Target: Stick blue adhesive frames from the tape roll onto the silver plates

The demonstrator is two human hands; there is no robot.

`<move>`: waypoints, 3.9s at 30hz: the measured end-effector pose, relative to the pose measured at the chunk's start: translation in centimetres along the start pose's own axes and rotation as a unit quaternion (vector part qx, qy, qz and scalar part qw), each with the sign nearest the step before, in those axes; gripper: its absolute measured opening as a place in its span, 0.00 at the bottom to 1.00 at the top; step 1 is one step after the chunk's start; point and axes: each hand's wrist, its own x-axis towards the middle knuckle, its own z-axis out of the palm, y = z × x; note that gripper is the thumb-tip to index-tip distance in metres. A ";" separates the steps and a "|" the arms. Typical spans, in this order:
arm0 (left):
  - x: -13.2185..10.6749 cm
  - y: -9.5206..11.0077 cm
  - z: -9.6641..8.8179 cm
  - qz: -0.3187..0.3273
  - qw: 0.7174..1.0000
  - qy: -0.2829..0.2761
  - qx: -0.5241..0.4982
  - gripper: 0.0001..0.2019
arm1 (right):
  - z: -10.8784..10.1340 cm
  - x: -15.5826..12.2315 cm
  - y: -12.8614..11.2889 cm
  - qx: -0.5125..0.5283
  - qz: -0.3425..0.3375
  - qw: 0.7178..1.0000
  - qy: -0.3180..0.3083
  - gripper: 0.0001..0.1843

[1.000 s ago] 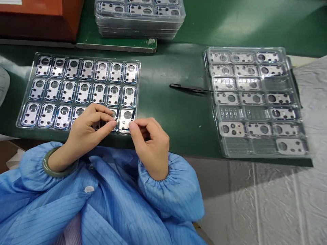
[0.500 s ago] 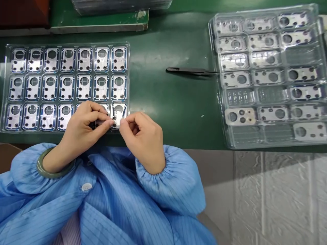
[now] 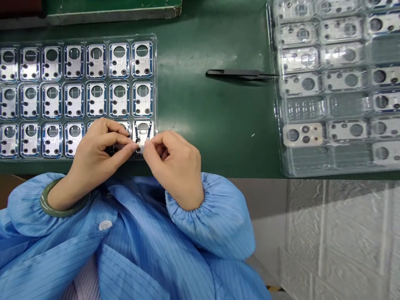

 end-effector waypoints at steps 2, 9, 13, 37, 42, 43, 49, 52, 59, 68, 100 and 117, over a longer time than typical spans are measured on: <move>0.0 0.0 0.0 0.002 1.000 -0.001 0.005 0.05 | 0.0 0.0 -0.1 -0.003 -0.001 1.000 0.003 0.11; 0.0 -0.1 0.0 0.005 1.000 -0.001 0.012 0.04 | 0.2 0.0 0.0 -0.007 -0.003 1.000 0.006 0.11; 0.0 -0.2 0.1 0.012 1.000 -0.002 0.013 0.04 | 0.3 -0.1 0.0 -0.012 0.000 1.000 0.009 0.11; -0.2 -1.1 0.1 0.068 0.996 -0.014 0.061 0.03 | -1.1 -0.1 1.1 -0.039 -0.108 0.993 -0.039 0.05; -0.2 -1.1 -0.1 0.065 0.995 -0.037 0.063 0.02 | -1.3 -0.1 1.4 -0.047 -0.117 0.990 -0.056 0.04; -0.1 -1.0 -0.2 0.062 0.995 -0.042 0.062 0.02 | -1.3 0.0 1.4 -0.051 -0.116 0.990 -0.061 0.04; 0.2 -0.7 -0.7 0.043 0.994 -0.080 0.062 0.02 | -1.7 0.3 1.4 -0.071 -0.092 0.987 -0.111 0.01; 0.2 -0.7 -0.9 0.032 0.993 -0.099 0.062 0.02 | -1.9 0.6 1.0 -0.089 -0.066 0.983 -0.144 0.02; 0.1 -0.7 -0.7 0.034 0.993 -0.088 0.072 0.01 | -1.9 0.8 0.7 -0.104 -0.054 0.981 -0.157 0.02; -0.2 -1.3 -0.8 0.066 0.996 -0.027 -0.059 0.01 | -1.2 -0.5 0.9 0.064 -0.054 0.996 -0.037 0.03; -1.4 -2.0 -0.7 0.005 0.942 0.059 -0.332 0.10 | 2.6 -0.3 -0.1 0.098 -0.187 0.975 0.076 0.05; -1.7 -1.9 -0.7 -0.003 0.946 0.096 -0.308 0.03 | 3.2 -0.3 -1.0 0.085 -0.259 0.958 0.089 0.11</move>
